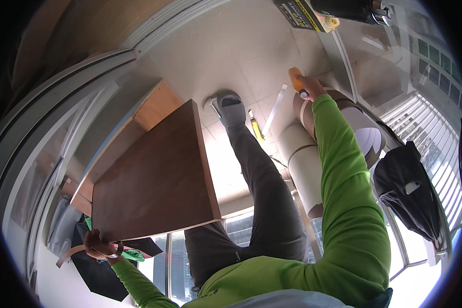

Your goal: The person assembles a wooden furniture piece by attaching a curved wooden strip to a flat board. They use a hammer to tap the strip into place, apply glue from a yellow bottle, and use a utility knife to trim the strip. The person also uses a hammer to secure the strip further.

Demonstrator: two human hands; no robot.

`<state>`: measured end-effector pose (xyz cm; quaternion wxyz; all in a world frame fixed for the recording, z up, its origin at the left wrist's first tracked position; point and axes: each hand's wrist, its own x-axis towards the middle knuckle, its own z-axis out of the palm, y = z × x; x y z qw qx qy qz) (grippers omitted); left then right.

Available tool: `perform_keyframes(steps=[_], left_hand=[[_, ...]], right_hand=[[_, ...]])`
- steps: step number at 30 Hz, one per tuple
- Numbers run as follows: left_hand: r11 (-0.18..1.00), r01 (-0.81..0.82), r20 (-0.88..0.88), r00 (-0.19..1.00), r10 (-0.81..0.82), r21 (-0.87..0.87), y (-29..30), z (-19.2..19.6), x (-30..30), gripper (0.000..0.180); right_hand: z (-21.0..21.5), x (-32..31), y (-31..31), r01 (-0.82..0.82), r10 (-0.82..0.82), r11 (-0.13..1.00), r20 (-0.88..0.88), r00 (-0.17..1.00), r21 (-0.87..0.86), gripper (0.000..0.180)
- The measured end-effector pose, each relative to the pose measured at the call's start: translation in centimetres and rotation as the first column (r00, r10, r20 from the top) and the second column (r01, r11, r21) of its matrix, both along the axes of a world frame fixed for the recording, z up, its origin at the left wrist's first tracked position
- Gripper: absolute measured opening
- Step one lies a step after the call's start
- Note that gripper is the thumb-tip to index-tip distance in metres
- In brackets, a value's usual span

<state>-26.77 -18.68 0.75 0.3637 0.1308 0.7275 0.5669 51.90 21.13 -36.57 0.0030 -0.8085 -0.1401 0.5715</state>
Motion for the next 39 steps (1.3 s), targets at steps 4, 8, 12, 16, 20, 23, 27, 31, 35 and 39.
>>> perform_keyframes(steps=[4, 8, 12, 16, 20, 23, 27, 31, 35, 39], left_hand=[[0.991, -0.099, -0.273, 0.959, 0.071, -0.089, -0.8, 0.0, -1.0, 0.053], [0.964, -0.248, -0.411, 0.892, 0.187, -0.099, 1.2, -0.6, 0.0, 0.048], [0.944, -0.307, -0.521, 0.828, 0.204, -0.118, 3.2, -0.8, 0.9, 0.048], [0.955, -0.292, -0.406, 0.88, 0.246, -0.055, 4.3, -0.5, 1.0, 0.049], [0.953, -0.288, -0.491, 0.846, 0.208, -0.093, 5.7, -0.3, 1.9, 0.049], [0.95, -0.296, -0.515, 0.832, 0.206, -0.099, 6.7, -0.2, 2.6, 0.05], [0.949, -0.307, -0.531, 0.817, 0.225, -0.069, 7.1, -0.3, 2.9, 0.052], [0.953, -0.29, -0.585, 0.79, 0.184, -0.092, 7.0, -0.5, 3.3, 0.052], [0.959, -0.277, -0.564, 0.802, 0.198, -0.057, 6.8, -0.5, 3.2, 0.054], [0.959, -0.267, -0.623, 0.767, 0.153, -0.093, 6.5, -0.7, 3.4, 0.054]], right_hand=[[-1.3, -0.8, 3.3, -0.265, 0.265, 0.964, 0.049, 0.963, -0.019, 0.05], [0.4, -5.3, 4.8, -0.226, 0.231, 0.973, -0.194, 0.953, 0.046, 0.053], [3.8, -12.9, 7.6, -0.241, 0.221, 0.97, -0.461, 0.859, 0.016, 0.047], [3.1, -20.8, 8.3, -0.233, 0.205, 0.972, -0.526, 0.825, 0.014, 0.049], [1.7, -28.1, 8.8, -0.36, 0.306, 0.933, -0.539, 0.785, 0.005, 0.05], [1.6, -33.5, 8.8, -0.527, 0.465, 0.849, -0.518, 0.718, 0.034, 0.047], [-0.2, -39.6, 9.0, -0.692, 0.605, 0.721, -0.522, 0.602, 0.038, 0.041], [-1.5, -44.9, 8.7, -0.765, 0.685, 0.639, -0.517, 0.514, 0.085, 0.038], [-2.4, -49.0, 7.9, -0.783, 0.741, 0.598, -0.49, 0.458, 0.172, 0.033], [-4.0, -52.0, 7.9, -0.802, 0.756, 0.561, -0.521, 0.396, 0.204, 0.029]])
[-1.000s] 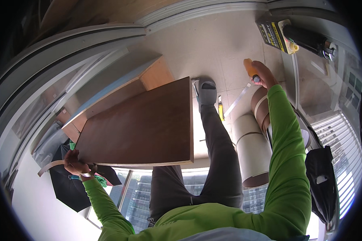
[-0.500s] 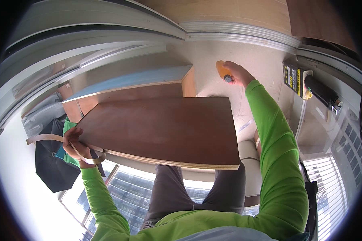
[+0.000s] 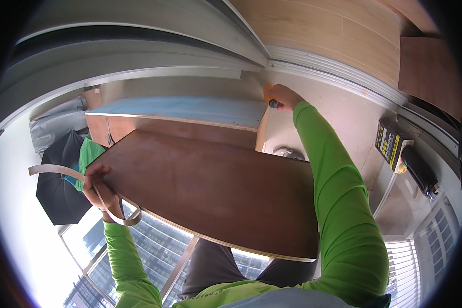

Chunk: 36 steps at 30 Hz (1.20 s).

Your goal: The person assembles a wooden furniture piece by attaching a curved wooden strip to a flat board. They use a hammer to tap the strip into place, apply glue from a yellow bottle, and use a utility knife to trim the strip. The person also uses a hammer to secure the strip further.

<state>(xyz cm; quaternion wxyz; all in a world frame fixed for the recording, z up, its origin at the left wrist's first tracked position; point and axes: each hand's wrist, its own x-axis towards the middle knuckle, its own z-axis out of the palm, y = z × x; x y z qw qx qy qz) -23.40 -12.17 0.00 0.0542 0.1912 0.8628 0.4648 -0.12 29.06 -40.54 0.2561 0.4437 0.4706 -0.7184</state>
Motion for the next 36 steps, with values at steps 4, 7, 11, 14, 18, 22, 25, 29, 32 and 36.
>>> perform_keyframes(steps=[4, 7, 11, 14, 18, 22, 25, 29, 32, 36], left_hand=[[1.0, 0.0, -0.027, 1.0, 0.0, -0.022, -1.6, -0.3, 0.7, 0.053], [0.999, 0.011, 0.009, 1.0, -0.011, 0.031, -2.1, -0.5, 0.7, 0.052], [0.999, 0.04, -0.066, 0.997, -0.04, 0.002, -1.5, -0.7, 0.4, 0.053], [1.0, 0.023, -0.047, 0.999, -0.023, -0.001, -1.4, -0.4, 0.5, 0.052], [0.998, -0.015, 0.036, 0.999, 0.013, 0.054, -1.4, -0.3, 0.0, 0.05], [0.987, -0.095, 0.127, 0.989, 0.078, 0.129, 0.3, -0.2, -0.4, 0.048], [0.986, -0.105, 0.155, 0.984, 0.084, 0.129, 1.6, -0.3, -0.3, 0.048], [0.984, -0.056, 0.179, 0.984, 0.026, 0.169, 1.0, -0.5, -0.9, 0.05], [0.981, -0.069, 0.179, 0.983, 0.036, 0.182, 0.3, -0.1, -1.2, 0.051], [0.976, -0.022, 0.177, 0.984, -0.017, 0.218, 1.7, -0.2, -1.3, 0.05]], right_hand=[[-3.1, -1.8, -0.8, 0.076, -0.075, 0.996, -0.03, 0.997, 0.038, 0.029], [-5.3, -2.0, -0.3, 0.088, -0.093, 0.995, -0.109, 0.99, -0.052, 0.032], [-4.9, -3.0, 0.1, 0.271, -0.268, 0.952, 0.04, 0.963, -0.139, 0.048], [-1.9, -3.1, 0.5, 0.233, -0.226, 0.967, 0.077, 0.971, -0.106, 0.06], [2.2, -1.6, 0.8, 0.296, -0.293, 0.948, 0.041, 0.955, -0.12, 0.07], [3.4, 3.1, 1.5, 0.301, -0.305, 0.951, -0.062, 0.95, -0.064, 0.071], [4.0, 8.0, 2.1, 0.258, -0.259, 0.966, 0.047, 0.965, 0.033, 0.067], [6.1, 17.4, 2.3, 0.204, -0.234, 0.958, 0.138, 0.962, 0.204, 0.06], [8.2, 24.2, 0.1, 0.265, -0.332, 0.923, 0.23, 0.915, 0.278, 0.054], [12.0, 34.2, -5.6, 0.334, -0.437, 0.88, 0.302, 0.847, 0.337, 0.046]])
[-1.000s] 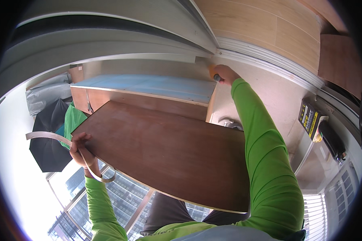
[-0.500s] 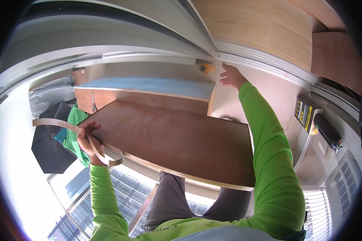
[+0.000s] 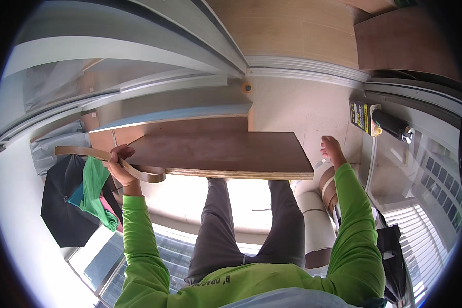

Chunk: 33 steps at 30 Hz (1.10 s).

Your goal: The person assembles a wooden furniture piece by attaching a curved wooden strip to a flat board. They use a hammer to tap the strip into place, apply glue from a yellow bottle, and use a utility knife to trim the strip. The person also uses a hammer to secure the strip further.

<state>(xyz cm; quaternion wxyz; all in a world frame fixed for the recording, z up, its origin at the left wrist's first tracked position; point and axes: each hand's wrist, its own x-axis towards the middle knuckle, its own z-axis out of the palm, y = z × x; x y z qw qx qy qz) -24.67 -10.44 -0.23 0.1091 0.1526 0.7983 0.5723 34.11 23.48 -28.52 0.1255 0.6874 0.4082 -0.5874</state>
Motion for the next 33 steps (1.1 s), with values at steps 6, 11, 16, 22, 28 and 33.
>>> perform_keyframes(steps=[6, 11, 16, 22, 28, 33], left_hand=[[0.999, 0.019, 0.066, 0.998, -0.021, 0.034, 0.6, -2.1, 0.5, 0.046], [0.994, 0.036, 0.062, 0.997, -0.043, 0.107, -0.1, -1.3, 0.2, 0.05], [0.996, 0.092, -0.015, 0.996, -0.092, 0.0, 0.7, -1.3, 0.5, 0.058], [0.925, 0.377, -0.067, 0.923, -0.379, -0.046, -1.1, -1.3, -0.5, 0.052], [0.724, 0.683, -0.23, 0.692, -0.685, -0.101, -3.2, -2.8, -1.8, 0.046], [0.558, 0.792, -0.386, 0.448, -0.807, -0.248, -2.5, -0.5, -3.3, 0.053]], right_hand=[[7.3, 9.4, -15.1, -0.076, 0.09, 0.991, 0.127, 0.988, -0.11, 0.041], [15.1, 8.4, -21.7, -0.006, 0.028, 0.981, 0.11, 0.994, -0.195, 0.036], [21.2, 7.1, -24.7, -0.072, 0.088, 0.986, 0.108, 0.99, -0.149, 0.036], [30.6, 3.4, -24.1, -0.093, 0.094, 0.996, 0.069, 0.993, -0.017, 0.037], [37.2, 2.5, -23.7, -0.208, 0.19, 0.974, 0.177, 0.966, 0.089, 0.038], [42.8, -0.5, -25.0, -0.223, 0.189, 0.966, 0.229, 0.955, 0.132, 0.043]])
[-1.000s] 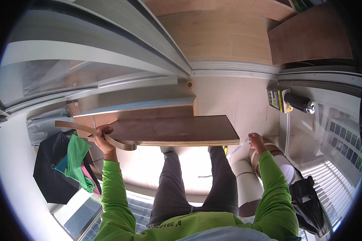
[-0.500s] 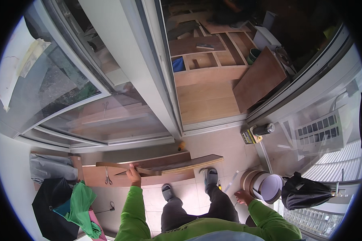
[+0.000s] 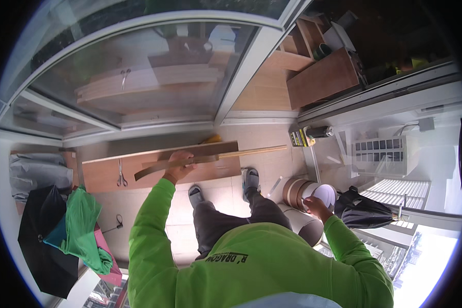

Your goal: The person assembles a wooden furniture piece by attaching a curved wooden strip to a flat board. They use a hammer to tap the strip into place, apply glue from a yellow bottle, and use a utility knife to trim the strip. The person also uses a hammer to secure the strip further.

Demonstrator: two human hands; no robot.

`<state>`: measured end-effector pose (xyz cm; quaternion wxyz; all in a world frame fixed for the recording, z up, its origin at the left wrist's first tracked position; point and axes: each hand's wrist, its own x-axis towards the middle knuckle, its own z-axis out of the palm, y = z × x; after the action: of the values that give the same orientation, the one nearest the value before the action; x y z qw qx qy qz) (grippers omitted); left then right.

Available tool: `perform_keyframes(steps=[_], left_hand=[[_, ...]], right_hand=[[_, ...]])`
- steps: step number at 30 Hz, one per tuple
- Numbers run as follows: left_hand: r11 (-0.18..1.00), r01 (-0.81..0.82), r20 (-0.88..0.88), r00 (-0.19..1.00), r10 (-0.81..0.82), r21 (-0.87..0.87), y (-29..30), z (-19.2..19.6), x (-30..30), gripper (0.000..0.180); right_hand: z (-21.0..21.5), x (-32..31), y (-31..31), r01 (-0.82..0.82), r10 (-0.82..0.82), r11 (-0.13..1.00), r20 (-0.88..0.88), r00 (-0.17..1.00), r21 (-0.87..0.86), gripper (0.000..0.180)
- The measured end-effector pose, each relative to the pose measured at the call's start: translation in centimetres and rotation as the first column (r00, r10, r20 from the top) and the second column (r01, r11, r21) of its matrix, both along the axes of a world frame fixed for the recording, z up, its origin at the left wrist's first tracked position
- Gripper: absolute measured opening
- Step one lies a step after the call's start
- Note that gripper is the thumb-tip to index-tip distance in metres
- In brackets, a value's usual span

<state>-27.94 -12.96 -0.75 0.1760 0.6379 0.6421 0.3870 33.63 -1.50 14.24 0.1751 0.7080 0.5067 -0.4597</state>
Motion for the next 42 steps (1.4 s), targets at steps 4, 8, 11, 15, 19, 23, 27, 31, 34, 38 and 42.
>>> perform_keyframes(steps=[4, 8, 11, 15, 19, 23, 27, 31, 34, 38, 42], left_hand=[[0.988, 0.053, -0.113, 0.991, -0.07, -0.148, 1.9, 4.2, 1.0, 0.055], [0.972, 0.108, -0.106, 0.985, -0.133, -0.207, 0.6, 2.3, 0.2, 0.045], [0.978, 0.055, -0.119, 0.99, -0.08, -0.2, 1.0, 1.3, 0.3, 0.038], [0.989, 0.073, -0.135, 0.987, -0.09, -0.131, 1.8, 0.8, 1.0, 0.035], [0.955, 0.083, -0.152, 0.98, -0.13, -0.283, 1.9, 2.7, 0.2, 0.037], [0.967, 0.046, -0.091, 0.993, -0.071, -0.252, 2.3, 2.7, 0.8, 0.036], [0.978, 0.051, -0.213, 0.972, -0.096, -0.204, 2.6, 2.3, 0.5, 0.03], [0.967, 0.025, -0.268, 0.959, -0.095, -0.253, 2.4, 2.7, 1.2, 0.03], [0.957, -0.036, -0.379, 0.922, -0.08, -0.288, 2.5, 2.8, 2.2, 0.03], [0.933, -0.193, -0.523, 0.853, 0.006, -0.304, 0.9, 3.4, 2.7, 0.03], [0.919, -0.233, -0.573, 0.82, 0.009, -0.319, 1.4, 3.5, 4.0, 0.032]], right_hand=[[3.0, -0.9, -2.5, 0.028, -0.025, 0.998, 0.064, 0.998, -0.048, 0.042], [4.4, -1.4, -8.6, 0.106, -0.09, 0.982, 0.105, 0.99, -0.156, 0.044], [5.5, 0.0, -14.6, 0.14, -0.121, 0.977, 0.124, 0.985, -0.159, 0.043], [5.8, 5.9, -21.9, 0.096, -0.066, 0.96, 0.119, 0.991, -0.264, 0.047], [9.6, 0.4, -25.1, 0.172, -0.138, 0.957, 0.157, 0.978, -0.233, 0.045], [10.0, -0.1, -28.0, 0.325, -0.309, 0.938, 0.139, 0.941, -0.118, 0.042], [8.8, 0.7, -29.9, 0.269, -0.261, 0.944, 0.067, 0.963, -0.19, 0.044], [4.9, 4.5, -33.5, 0.259, -0.257, 0.957, 0.037, 0.966, -0.128, 0.046], [1.7, 7.8, -34.1, 0.23, -0.229, 0.97, 0.027, 0.973, -0.081, 0.047], [7.3, 2.0, -27.4, 0.316, -0.319, 0.931, 0.012, 0.948, -0.181, 0.047], [4.4, 7.6, -28.8, 0.31, -0.326, 0.94, -0.102, 0.94, -0.142, 0.045]])
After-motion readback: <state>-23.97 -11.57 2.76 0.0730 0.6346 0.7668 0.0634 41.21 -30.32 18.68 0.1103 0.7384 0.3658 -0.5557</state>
